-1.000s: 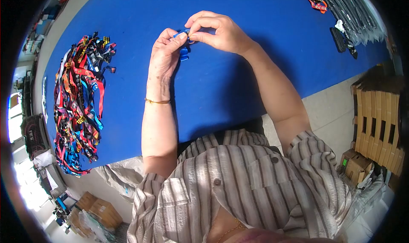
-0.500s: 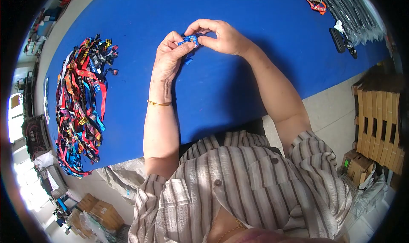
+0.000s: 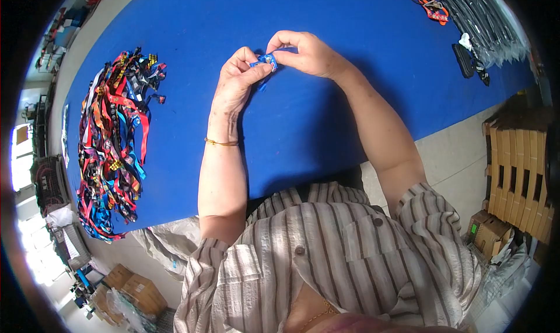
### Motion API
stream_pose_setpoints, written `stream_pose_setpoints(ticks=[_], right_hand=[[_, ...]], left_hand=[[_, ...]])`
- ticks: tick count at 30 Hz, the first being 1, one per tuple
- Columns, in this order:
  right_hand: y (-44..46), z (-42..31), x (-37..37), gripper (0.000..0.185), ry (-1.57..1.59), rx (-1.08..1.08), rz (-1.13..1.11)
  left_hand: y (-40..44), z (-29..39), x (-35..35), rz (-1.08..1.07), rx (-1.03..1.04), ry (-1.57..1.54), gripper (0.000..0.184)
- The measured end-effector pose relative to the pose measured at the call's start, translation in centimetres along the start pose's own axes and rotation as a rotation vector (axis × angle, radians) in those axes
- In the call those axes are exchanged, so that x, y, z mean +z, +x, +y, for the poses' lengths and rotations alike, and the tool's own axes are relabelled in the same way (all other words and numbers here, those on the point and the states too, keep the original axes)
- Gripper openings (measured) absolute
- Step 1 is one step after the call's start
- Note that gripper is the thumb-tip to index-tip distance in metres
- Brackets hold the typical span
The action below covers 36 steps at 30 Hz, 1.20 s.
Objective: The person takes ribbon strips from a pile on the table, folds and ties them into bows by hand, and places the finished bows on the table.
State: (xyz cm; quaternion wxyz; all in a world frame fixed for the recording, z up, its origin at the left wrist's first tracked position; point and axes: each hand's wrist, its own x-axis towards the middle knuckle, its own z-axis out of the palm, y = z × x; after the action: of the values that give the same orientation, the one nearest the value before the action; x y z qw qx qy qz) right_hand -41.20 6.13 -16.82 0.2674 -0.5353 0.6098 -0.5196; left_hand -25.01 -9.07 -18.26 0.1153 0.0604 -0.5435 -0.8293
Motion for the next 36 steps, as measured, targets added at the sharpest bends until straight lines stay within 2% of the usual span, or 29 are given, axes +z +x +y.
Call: stream_pose_setpoints(ticks=[4,13,20,22,25,34,36], right_hand=[[0.1,0.4,0.0,0.013,0.010,0.062,-0.034],[-0.1,0.1,0.1,0.012,-0.107,-0.072,0.030],[-0.3,-0.6,0.5,0.014,-0.200,-0.024,0.061],[-0.3,-0.9,0.3,0.015,-0.208,0.018,0.021],[-0.1,-0.6,0.2,0.017,-0.049,0.174,-0.055],[0.0,-0.9,0.3,0.020,0.308,0.260,-0.101],[0.1,-0.4,0.3,0.019,0.311,0.264,-0.097]], left_hand=[[0.0,0.0,0.1,0.012,0.001,0.019,0.018],[-0.1,0.1,0.3,0.023,0.010,0.034,0.020],[-0.2,0.3,1.4,0.122,0.067,0.122,0.021],[-0.2,0.3,1.5,0.171,0.112,0.239,0.022],[0.0,-0.1,1.9,0.255,0.195,0.414,0.022],[-0.3,-0.7,3.9,0.437,0.412,0.813,0.024],[-0.4,-0.7,4.0,0.460,0.533,1.047,0.023]])
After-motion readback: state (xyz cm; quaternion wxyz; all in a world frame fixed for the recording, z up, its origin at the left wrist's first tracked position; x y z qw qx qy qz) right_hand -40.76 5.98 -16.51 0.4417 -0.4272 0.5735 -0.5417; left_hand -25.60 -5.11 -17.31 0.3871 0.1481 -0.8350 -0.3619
